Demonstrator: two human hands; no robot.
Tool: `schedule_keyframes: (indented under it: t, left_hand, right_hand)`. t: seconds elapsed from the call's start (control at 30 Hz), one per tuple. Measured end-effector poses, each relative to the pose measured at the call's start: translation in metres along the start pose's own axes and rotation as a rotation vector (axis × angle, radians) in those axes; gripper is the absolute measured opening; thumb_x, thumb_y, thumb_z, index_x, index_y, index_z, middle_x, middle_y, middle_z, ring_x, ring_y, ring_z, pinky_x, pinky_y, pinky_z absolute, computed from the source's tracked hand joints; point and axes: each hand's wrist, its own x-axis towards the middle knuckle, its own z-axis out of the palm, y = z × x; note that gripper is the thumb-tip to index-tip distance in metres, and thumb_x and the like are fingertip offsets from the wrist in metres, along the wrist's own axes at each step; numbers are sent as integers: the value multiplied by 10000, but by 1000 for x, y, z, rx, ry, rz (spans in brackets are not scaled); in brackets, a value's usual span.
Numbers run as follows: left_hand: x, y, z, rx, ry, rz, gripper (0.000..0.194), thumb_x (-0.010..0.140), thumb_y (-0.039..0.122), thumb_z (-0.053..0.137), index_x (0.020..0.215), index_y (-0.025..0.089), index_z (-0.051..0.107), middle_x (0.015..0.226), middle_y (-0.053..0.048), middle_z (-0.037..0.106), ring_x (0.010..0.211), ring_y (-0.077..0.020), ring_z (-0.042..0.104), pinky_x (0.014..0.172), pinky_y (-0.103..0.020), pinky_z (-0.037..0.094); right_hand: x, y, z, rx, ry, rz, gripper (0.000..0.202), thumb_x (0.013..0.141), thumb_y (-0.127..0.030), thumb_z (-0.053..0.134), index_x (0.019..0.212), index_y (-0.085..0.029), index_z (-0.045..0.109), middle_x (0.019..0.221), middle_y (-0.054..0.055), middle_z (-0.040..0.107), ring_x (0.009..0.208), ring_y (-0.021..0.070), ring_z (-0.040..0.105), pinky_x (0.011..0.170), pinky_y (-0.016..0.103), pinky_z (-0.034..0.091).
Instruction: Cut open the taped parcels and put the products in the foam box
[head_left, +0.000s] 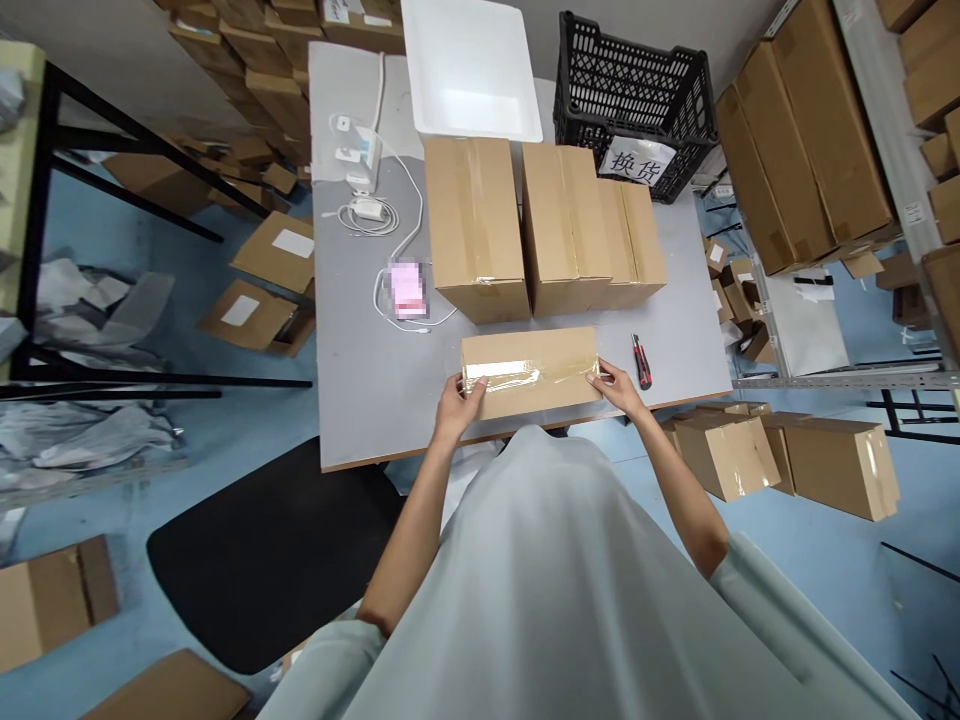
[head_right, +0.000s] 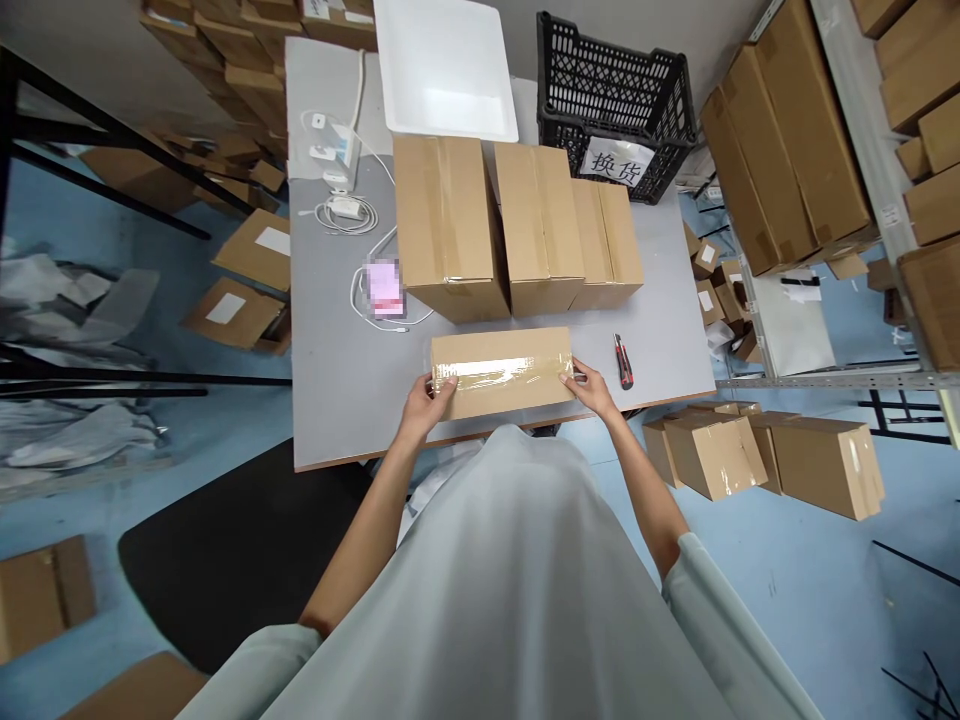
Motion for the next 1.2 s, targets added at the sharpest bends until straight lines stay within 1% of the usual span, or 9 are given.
schedule_keyframes:
  t: [0.1, 0.3, 0.43, 0.57, 0.8, 0.93, 1.03, 1.1, 1.2]
  left_hand:
    - [0, -1, 0, -9, -22, 21, 607, 958, 519, 796, 1412, 150, 636, 1403, -213, 784, 1238, -328, 778, 1116, -462, 601]
    - [0, -3, -2, -6, -37, 41, 586, 952, 550, 783, 1377, 174, 636, 1314, -173, 809, 1185, -316, 779, 1057, -434, 612]
    - [2, -5, -2, 32, -24, 23, 617, 906, 580, 819, 1347, 189, 634, 1291, -164, 808, 1193, -332, 773, 1102, -458, 586]
    - [2, -5, -1, 23, -32, 35, 675, 887, 604, 833, 1365, 178, 620, 1273, -172, 807, 1188, -338, 774, 1124, -470, 580]
    - [2, -9, -4, -31, -30, 9, 632, 898, 590, 835, 1351, 188, 657, 1330, -171, 796, 1277, -337, 761, 1193, -497, 569]
    - [4, -15, -18, -124, -16, -23, 568, 942, 574, 795, 1337, 180, 693, 1296, -167, 815, 1276, -333, 773, 1207, -513, 581]
    - [10, -20, -36, -147, -3, -60, 554, 992, 553, 734, 1395, 174, 694, 1317, -174, 818, 1295, -335, 771, 1205, -539, 590]
    - [14, -21, -50, -149, 47, -80, 683, 966, 516, 788, 1535, 169, 636, 1436, -202, 778, 1384, -344, 733, 1240, -540, 564]
    - [14, -16, -68, -103, 169, -35, 945, 890, 462, 893, 1703, 170, 510, 1670, -260, 614, 1567, -386, 603, 1323, -558, 481]
  right_hand:
    - [-1, 0, -1, 16, -17, 2, 979, 840, -784, 854, 1624, -217, 704, 1458, 110, 809, 1166, 309, 811, 1166, 492, 632]
    - [-1, 2, 0, 30, -8, 7, 981, 831, -780, 866, 1608, -199, 716, 1406, 117, 821, 1160, 300, 799, 1121, 464, 654]
    - [-1, 3, 0, 37, -5, 19, 972, 827, -768, 873, 1608, -211, 718, 1400, 103, 822, 1103, 281, 812, 1123, 467, 654]
    - [-1, 3, 1, 30, 0, 6, 960, 827, -770, 867, 1590, -204, 732, 1400, 111, 820, 1180, 301, 800, 1150, 472, 641]
    - [0, 16, -1, 38, 33, 47, 964, 831, -812, 848, 1578, -217, 724, 1430, 145, 801, 1207, 314, 800, 1103, 473, 671]
    - [8, 30, -3, 68, 139, 210, 942, 895, -889, 705, 1541, -204, 719, 1500, 186, 757, 1305, 330, 776, 1126, 512, 659]
    - [17, 36, 6, 55, 133, 269, 943, 897, -875, 715, 1542, -187, 704, 1486, 204, 763, 1380, 345, 738, 1189, 562, 611]
    - [24, 35, 17, 62, 90, 274, 938, 902, -854, 735, 1559, -186, 690, 1459, 204, 779, 1379, 334, 742, 1186, 545, 613]
    - [31, 28, 36, 95, 26, 255, 893, 944, -822, 712, 1576, -192, 673, 1429, 184, 801, 1337, 306, 769, 1154, 508, 636]
